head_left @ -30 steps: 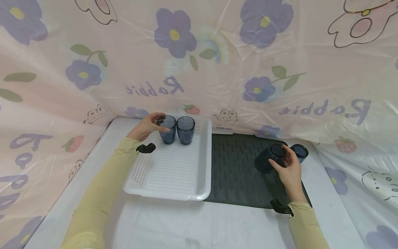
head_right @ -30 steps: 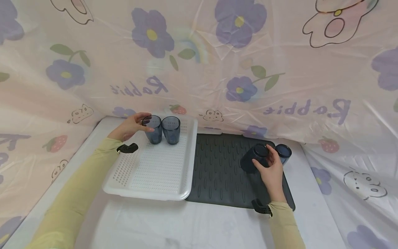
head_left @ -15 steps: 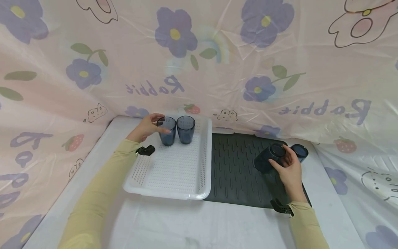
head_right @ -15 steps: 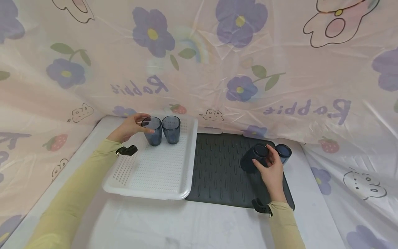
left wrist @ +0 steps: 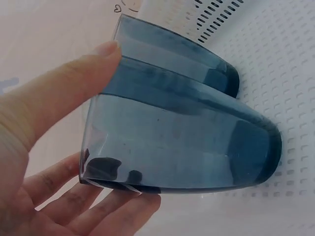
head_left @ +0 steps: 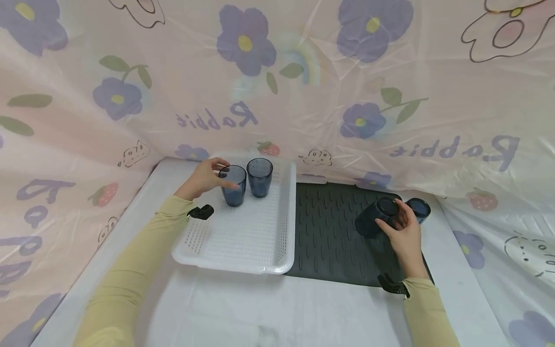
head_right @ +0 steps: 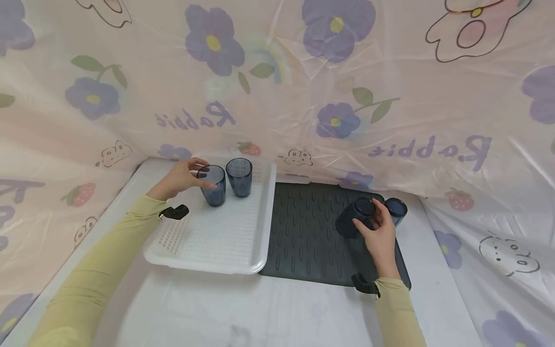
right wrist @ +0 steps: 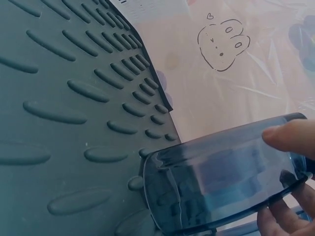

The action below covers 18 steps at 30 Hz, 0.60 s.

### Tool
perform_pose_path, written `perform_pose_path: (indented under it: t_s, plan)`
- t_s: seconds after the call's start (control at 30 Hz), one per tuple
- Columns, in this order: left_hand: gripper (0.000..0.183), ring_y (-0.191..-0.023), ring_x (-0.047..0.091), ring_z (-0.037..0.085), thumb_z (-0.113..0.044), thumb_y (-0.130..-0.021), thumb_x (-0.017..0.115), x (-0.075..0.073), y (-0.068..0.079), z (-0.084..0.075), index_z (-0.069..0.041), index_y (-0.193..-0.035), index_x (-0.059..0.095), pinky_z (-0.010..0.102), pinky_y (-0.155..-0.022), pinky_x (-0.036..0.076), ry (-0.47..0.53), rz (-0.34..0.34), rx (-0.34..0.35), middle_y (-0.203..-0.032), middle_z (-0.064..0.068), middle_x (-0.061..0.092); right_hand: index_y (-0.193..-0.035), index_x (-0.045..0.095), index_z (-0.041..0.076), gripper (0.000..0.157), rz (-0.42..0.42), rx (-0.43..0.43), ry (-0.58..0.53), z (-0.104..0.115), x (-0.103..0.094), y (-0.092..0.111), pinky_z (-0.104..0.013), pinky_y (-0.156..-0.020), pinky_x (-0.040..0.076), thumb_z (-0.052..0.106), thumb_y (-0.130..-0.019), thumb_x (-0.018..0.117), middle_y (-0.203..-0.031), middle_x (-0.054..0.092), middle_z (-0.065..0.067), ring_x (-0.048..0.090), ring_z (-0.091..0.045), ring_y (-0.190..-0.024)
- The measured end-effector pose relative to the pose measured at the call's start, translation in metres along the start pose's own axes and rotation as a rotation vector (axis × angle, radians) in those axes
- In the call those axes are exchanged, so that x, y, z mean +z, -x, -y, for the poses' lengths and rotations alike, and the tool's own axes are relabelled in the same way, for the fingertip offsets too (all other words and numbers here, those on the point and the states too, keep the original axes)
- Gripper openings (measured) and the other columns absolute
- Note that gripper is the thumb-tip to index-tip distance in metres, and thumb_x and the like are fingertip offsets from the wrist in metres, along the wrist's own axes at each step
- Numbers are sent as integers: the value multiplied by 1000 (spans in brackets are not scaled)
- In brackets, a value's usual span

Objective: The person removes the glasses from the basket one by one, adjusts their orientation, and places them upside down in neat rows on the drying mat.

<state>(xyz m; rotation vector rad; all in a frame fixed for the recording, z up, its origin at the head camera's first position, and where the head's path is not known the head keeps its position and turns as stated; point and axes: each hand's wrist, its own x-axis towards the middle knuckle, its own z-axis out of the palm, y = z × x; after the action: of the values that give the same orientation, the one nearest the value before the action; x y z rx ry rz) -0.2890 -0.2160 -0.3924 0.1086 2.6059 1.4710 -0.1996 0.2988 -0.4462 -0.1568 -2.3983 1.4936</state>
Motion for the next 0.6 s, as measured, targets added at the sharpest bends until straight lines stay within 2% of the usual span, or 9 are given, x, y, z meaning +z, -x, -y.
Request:
perform_pose_path:
  t_s: [0.4, 0.6]
  plan:
    - [85, -118, 48, 32, -40, -64, 89, 4, 4, -10, -11, -134, 53, 47, -87, 51, -191, 15, 64, -130, 17, 51, -148, 35, 17, 76, -16, -3, 19, 1, -4, -3, -43, -107, 37, 6, -84, 74, -142, 44, -14, 43, -22, -128]
    - [90, -112, 52, 30, -43, -62, 90, 5, 14, -5, -14, -138, 52, 44, -82, 53, -218, 32, 59, -124, 14, 54, -148, 35, 14, 76, 4, -9, 14, -1, -2, -1, -48, -106, 38, 5, -83, 75, -142, 44, -15, 44, -27, -127]
